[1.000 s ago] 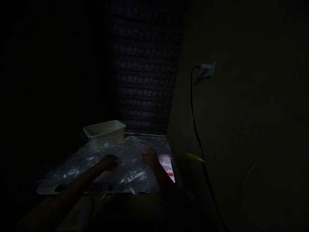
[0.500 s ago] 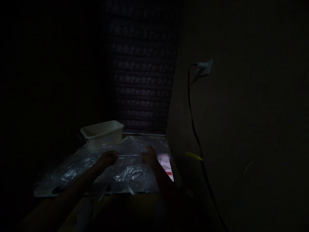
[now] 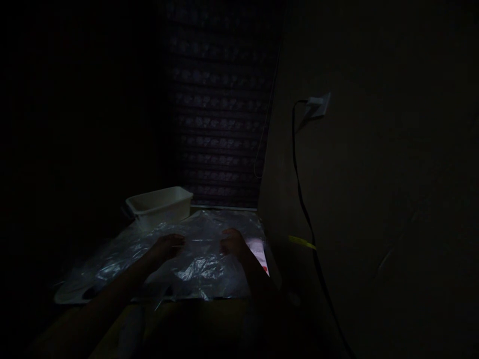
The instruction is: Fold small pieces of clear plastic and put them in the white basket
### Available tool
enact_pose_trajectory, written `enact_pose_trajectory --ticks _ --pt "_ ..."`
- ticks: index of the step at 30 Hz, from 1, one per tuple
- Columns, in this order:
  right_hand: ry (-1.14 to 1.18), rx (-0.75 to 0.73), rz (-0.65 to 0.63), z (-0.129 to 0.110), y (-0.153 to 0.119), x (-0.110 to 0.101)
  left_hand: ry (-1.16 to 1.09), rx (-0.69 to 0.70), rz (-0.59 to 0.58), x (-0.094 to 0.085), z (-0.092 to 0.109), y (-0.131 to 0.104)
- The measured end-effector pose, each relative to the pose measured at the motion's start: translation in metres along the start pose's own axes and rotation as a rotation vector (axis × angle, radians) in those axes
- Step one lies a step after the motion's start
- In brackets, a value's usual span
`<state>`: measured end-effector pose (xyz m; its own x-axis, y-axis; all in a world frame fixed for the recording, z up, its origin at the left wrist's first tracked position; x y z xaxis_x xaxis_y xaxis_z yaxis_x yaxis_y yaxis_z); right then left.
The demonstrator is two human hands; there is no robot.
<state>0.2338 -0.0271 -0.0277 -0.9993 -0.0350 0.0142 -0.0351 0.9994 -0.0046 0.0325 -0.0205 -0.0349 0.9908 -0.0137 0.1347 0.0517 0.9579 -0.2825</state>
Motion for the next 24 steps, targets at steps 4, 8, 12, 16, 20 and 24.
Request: enact_pose_trajectory --ticks 4,8,12,16,20,24 --pt "-0.019 0.014 0.042 0.0 0.002 0.002 0.041 -0.046 -0.064 0.002 -0.001 -0.001" --pt "0.04 -0.004 -0.024 -0.001 0.003 -0.002 0.013 -0.085 -0.144 0.001 -0.001 -0.002" --pt "0.187 0.006 -0.185 0.002 0.003 -0.009 -0.011 -0.105 -0.254 -0.001 0.001 -0.005" --pt "0.17 0.002 -0.279 0.004 0.003 -0.012 -0.041 -0.084 -0.307 -0.003 0.0 -0.006" --pt "0.117 -0.073 -0.209 0.002 0.003 -0.01 -0.04 -0.013 -0.312 -0.002 0.001 -0.01" --pt "0.048 -0.127 -0.141 0.002 0.005 -0.009 -0.015 0.028 -0.286 0.0 0.002 -0.013"
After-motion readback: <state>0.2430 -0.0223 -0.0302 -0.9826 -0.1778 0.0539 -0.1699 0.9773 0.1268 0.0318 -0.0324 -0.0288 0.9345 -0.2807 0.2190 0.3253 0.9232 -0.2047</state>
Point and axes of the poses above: each hand's wrist, its own y-axis towards the middle knuckle, its own x-axis out of the palm, z = x × y, the point moved 3 cm from there along y, towards the middle knuckle, and after that the axes turned 5 degrees about -x, right-handed, at the moved point
